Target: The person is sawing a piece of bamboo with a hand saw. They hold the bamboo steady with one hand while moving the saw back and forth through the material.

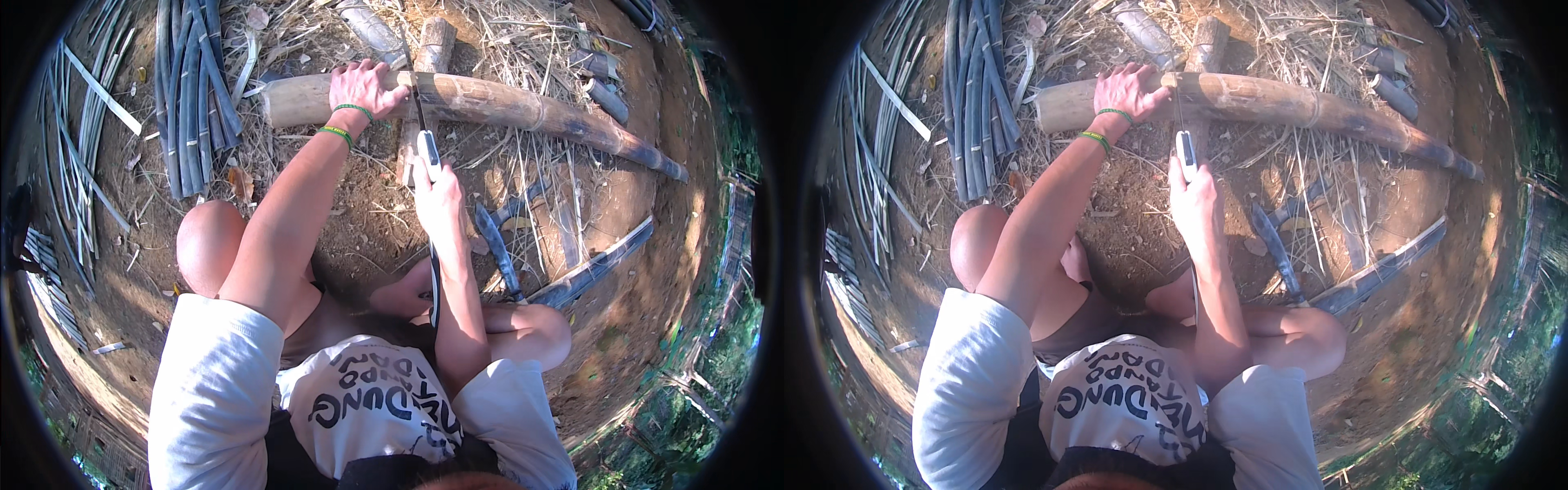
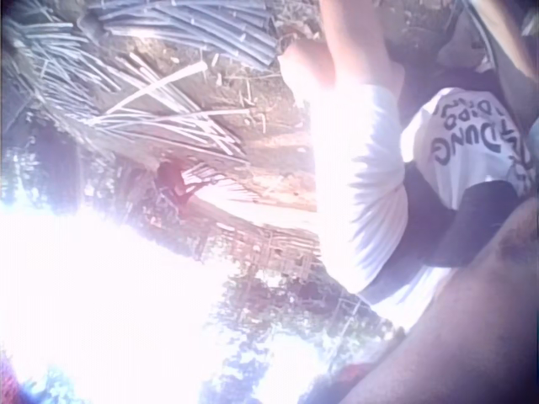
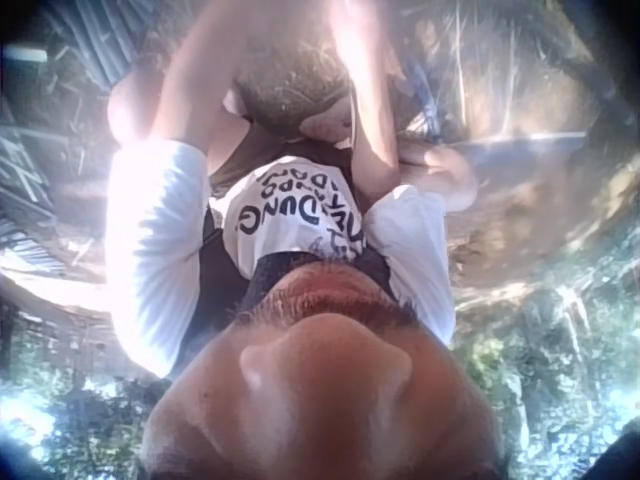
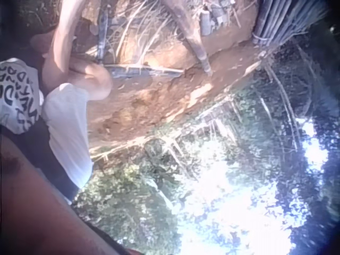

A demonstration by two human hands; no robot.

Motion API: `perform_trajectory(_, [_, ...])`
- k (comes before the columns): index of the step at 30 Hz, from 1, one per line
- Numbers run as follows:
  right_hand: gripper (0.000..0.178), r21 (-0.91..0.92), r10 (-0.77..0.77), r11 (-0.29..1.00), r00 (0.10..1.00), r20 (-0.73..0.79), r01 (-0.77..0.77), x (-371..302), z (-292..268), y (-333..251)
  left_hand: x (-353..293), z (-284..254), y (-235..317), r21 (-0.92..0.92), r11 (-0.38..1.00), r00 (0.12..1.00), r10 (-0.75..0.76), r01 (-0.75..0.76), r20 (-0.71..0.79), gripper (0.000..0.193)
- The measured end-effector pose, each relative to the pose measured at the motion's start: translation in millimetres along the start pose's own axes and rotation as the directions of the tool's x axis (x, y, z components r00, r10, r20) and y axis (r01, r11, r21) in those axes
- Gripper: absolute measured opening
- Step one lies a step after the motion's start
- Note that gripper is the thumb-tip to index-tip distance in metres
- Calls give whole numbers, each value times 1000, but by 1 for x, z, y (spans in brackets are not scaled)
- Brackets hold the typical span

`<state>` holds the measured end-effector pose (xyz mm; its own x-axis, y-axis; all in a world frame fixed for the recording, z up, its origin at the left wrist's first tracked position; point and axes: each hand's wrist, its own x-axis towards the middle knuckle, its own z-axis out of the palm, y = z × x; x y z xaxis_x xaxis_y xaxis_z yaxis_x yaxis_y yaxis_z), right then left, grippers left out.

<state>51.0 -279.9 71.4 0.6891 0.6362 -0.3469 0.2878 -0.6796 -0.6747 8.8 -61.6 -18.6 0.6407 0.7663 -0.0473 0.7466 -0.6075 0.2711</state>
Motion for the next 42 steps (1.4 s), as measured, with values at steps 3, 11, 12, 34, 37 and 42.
perform_trajectory(3, [52, -54, 15, 998, 1000, -4, -16, -5, 1, 1, -3, 2, -1, -9, 1000, 1000, -8, 8, 15, 77])
perform_trajectory(11, [45, 10, 24, 1000, 1000, 5, -24, -4, -2, -1, 3, 0, 2, 5, 1000, 1000, 0, 0, -16, 78])
perform_trajectory(12, [44, -2, 31, 1000, 1000, -1, -31, -16, -2, -2, 1, 2, -1, 16, 1000, 1000, -6, 6, -29, 78])
perform_trajectory(34, [50, 71, 106, 992, 994, 4, -106, -38, 12, 14, 12, -7, 2, -12, 999, 993, -33, 34, 112, 75])
perform_trajectory(37, [52, 62, 133, 989, 991, 32, -135, -28, 15, 6, 12, -11, -1, -19, 999, 991, -35, 38, 132, 74])
perform_trajectory(42, [51, 79, -20, 996, 993, -112, 29, 24, 36, 29, 21, -6, 2, -11, 1000, 998, 15, -14, 56, 75])
